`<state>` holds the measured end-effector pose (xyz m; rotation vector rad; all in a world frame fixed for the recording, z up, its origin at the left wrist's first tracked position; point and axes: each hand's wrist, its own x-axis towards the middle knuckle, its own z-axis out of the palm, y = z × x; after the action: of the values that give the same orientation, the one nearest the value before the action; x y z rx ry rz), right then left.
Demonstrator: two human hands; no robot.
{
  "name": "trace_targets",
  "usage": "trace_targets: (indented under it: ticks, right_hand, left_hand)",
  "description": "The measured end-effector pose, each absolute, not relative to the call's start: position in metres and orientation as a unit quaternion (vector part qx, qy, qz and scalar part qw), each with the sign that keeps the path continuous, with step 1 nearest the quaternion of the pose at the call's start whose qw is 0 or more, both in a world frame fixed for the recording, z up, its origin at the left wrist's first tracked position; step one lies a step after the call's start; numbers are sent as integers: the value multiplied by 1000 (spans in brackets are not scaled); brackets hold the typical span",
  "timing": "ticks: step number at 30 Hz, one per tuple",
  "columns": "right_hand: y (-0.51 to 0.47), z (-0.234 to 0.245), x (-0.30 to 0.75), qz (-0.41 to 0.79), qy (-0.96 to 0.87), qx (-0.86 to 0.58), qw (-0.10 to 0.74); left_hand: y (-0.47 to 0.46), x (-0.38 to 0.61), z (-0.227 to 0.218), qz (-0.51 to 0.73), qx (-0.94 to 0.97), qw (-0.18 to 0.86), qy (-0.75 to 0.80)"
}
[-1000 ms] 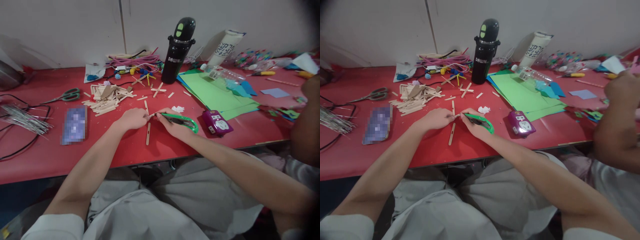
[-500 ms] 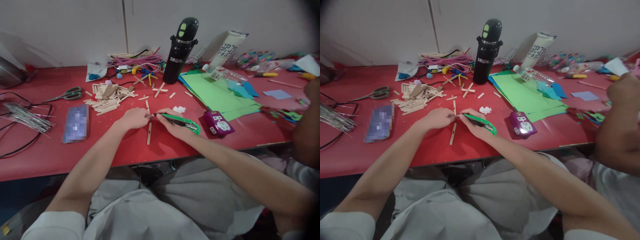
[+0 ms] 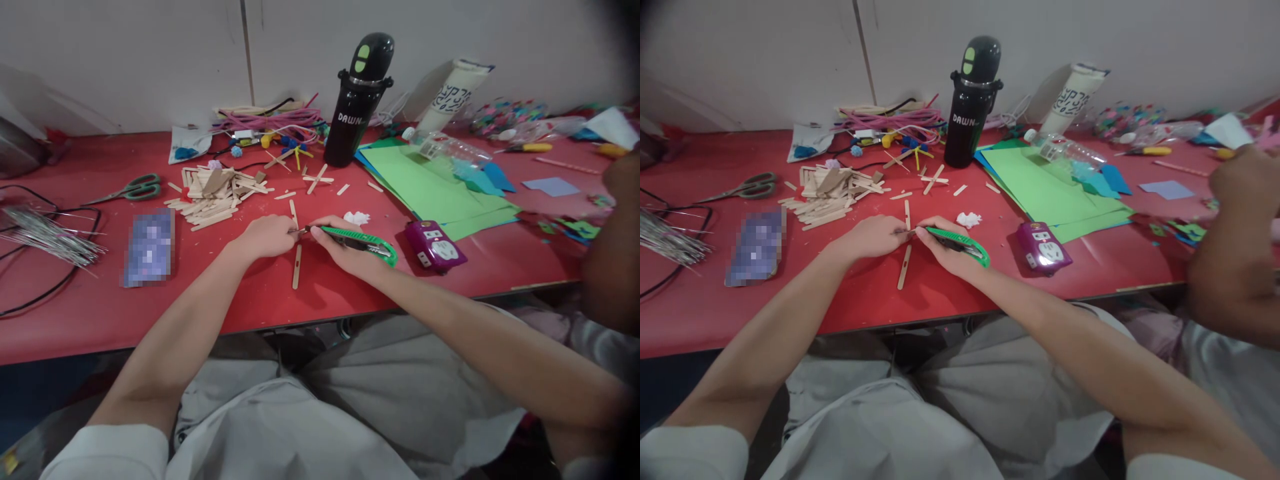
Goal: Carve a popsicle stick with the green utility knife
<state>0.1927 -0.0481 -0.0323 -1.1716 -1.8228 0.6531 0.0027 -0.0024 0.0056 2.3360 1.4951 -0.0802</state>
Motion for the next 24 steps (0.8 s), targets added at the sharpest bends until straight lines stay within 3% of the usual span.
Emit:
trace_targets:
  ticks: [12,24]
  right_hand:
    - [-45,-36,199,230,-771,-459,376]
    - [-47,-37,194,231,-746,-462,421]
  left_hand:
    - [-3,2,7,-27,828,185,528]
    - [-2,2,4,-23,827,179,532]
